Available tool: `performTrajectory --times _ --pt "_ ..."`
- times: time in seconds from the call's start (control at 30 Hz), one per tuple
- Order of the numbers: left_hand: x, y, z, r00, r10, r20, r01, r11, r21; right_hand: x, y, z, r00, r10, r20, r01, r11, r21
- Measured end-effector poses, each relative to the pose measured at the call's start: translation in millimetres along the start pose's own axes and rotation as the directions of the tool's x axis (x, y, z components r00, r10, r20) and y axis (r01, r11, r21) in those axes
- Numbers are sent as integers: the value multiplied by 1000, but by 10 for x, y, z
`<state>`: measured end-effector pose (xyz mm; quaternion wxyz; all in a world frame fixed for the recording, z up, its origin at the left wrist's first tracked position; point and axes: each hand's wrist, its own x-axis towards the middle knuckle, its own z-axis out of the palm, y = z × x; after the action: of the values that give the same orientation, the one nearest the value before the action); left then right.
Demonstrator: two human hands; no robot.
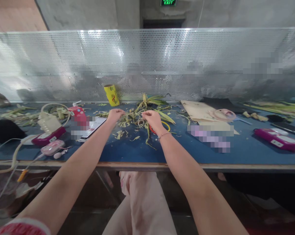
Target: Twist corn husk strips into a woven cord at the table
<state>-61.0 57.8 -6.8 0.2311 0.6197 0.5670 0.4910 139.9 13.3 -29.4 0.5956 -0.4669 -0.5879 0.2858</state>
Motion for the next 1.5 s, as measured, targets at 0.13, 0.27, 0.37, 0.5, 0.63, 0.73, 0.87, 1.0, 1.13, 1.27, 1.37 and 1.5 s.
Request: performTrajectory --times 0.13,0.27,0.37,0.5,0.63,0.73,0.87,1.0,1.13,1.27,1.37,1.5 --pt "93 -102 17 992 -94 -90 88 994 -63 34 32 -10 998 44 -45 -38 992 121" --pt "127 -171 3 991 -61 -118 69 995 66 52 48 -19 995 75 -60 -64 985 163" --pt "82 -161 -21 996 -12 -90 31 976 214 46 39 -28 995 82 -58 -72 986 152" --pt "-13 -124 -2 995 -45 91 9 931 364 42 31 -30 996 80 -43 -73 987 140" --pt "-59 -137 45 994 -30 104 -15 913 408 35 10 -26 996 76 -40 -70 987 144" --pt "-74 -139 44 992 -44 121 -24 860 509 13 -26 -28 997 74 -29 -69 990 127" --pt "-105 -81 -4 995 -39 92 -25 792 610 -1 -44 -33 998 60 -25 -57 995 83" --pt "-124 -2 -30 983 184 -25 -144 842 520 29 -18 -30 999 20 -31 -16 994 108" --pt "-133 52 13 940 340 6 -315 863 395 41 -30 -22 999 -39 -32 44 985 165" --pt "-184 96 110 900 423 104 -434 851 296 8 -97 -3 998 -58 -17 60 984 170" --pt "-236 127 191 911 379 162 -403 902 158 -25 -150 24 997 -71 -10 71 979 191" --pt "-278 143 283 919 317 235 -327 945 6 -60 -204 51 994 -106 4 103 971 216"
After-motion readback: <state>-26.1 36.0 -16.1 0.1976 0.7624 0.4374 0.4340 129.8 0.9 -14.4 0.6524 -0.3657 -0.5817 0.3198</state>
